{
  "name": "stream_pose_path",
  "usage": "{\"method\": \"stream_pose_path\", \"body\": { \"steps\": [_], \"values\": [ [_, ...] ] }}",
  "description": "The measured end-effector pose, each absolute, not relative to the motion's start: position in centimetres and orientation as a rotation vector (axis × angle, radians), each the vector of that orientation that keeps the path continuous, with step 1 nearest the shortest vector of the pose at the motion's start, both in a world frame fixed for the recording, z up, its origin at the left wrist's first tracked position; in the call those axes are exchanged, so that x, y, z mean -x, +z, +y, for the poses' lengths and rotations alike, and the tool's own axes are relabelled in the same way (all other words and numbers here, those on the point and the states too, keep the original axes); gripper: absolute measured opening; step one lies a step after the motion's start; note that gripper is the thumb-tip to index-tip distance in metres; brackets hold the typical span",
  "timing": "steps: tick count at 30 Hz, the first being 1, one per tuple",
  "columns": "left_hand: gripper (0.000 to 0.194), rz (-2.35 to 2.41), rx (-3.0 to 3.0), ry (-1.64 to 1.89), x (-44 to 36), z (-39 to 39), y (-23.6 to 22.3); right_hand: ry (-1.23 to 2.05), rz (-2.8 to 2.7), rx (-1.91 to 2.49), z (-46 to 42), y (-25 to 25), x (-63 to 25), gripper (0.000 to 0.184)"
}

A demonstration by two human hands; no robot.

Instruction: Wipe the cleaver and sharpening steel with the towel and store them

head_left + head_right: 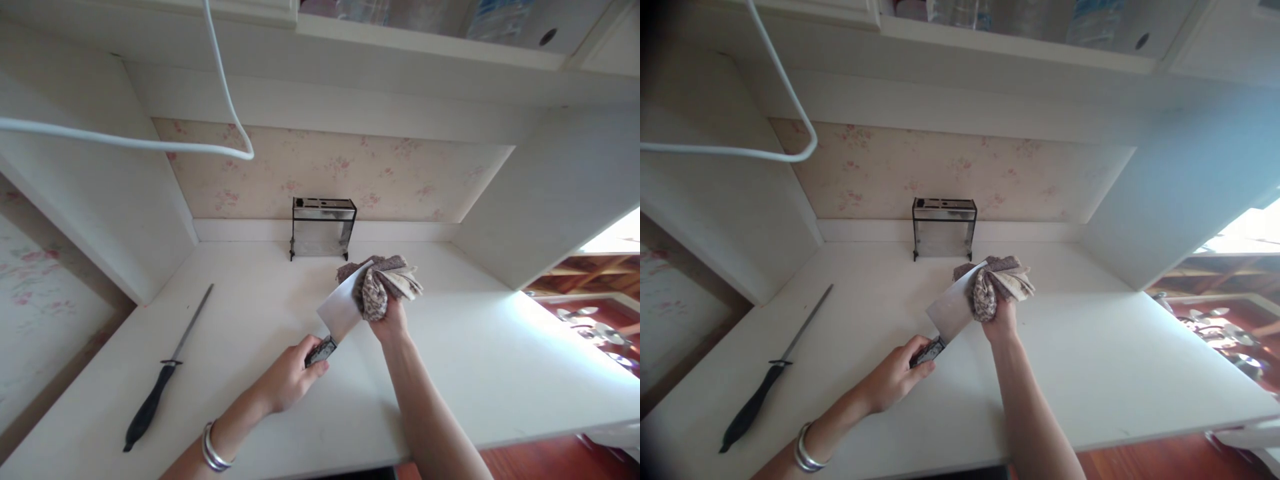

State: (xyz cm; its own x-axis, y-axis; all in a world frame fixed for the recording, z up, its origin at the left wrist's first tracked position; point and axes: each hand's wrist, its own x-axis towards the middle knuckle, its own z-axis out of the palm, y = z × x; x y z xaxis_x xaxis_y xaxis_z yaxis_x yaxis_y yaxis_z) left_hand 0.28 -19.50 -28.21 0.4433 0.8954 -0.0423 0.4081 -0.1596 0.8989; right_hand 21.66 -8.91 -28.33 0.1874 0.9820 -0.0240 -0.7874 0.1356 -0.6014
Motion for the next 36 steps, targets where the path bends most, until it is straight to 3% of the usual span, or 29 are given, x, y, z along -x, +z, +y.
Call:
{"method": "stream_pose_path", "body": {
  "steps": [8,19,24,28,36],
  "values": [
    [0.028,1.269,-2.072,0.618,0.1,-19.4,-28.7,1.301,-0.384,0.535,-8.6,-28.2,-22.8,0.018],
    [0.032,1.469,-2.168,0.714,0.0,-19.8,-29.4,1.162,-0.409,0.536,-8.0,-27.9,-24.4,0.024],
    [0.029,1.598,-1.812,1.036,0.5,-19.2,-28.6,1.063,-0.361,0.523,-7.8,-27.7,-26.4,0.025],
    [0.040,1.320,-1.244,1.177,0.9,-18.4,-27.9,1.190,-0.411,0.510,-8.2,-27.6,-24.5,0.025],
    [0.045,0.641,-0.507,0.992,1.9,-18.0,-27.9,1.583,-0.532,0.547,-11.2,-28.8,-17.5,0.031]
  ]
}}
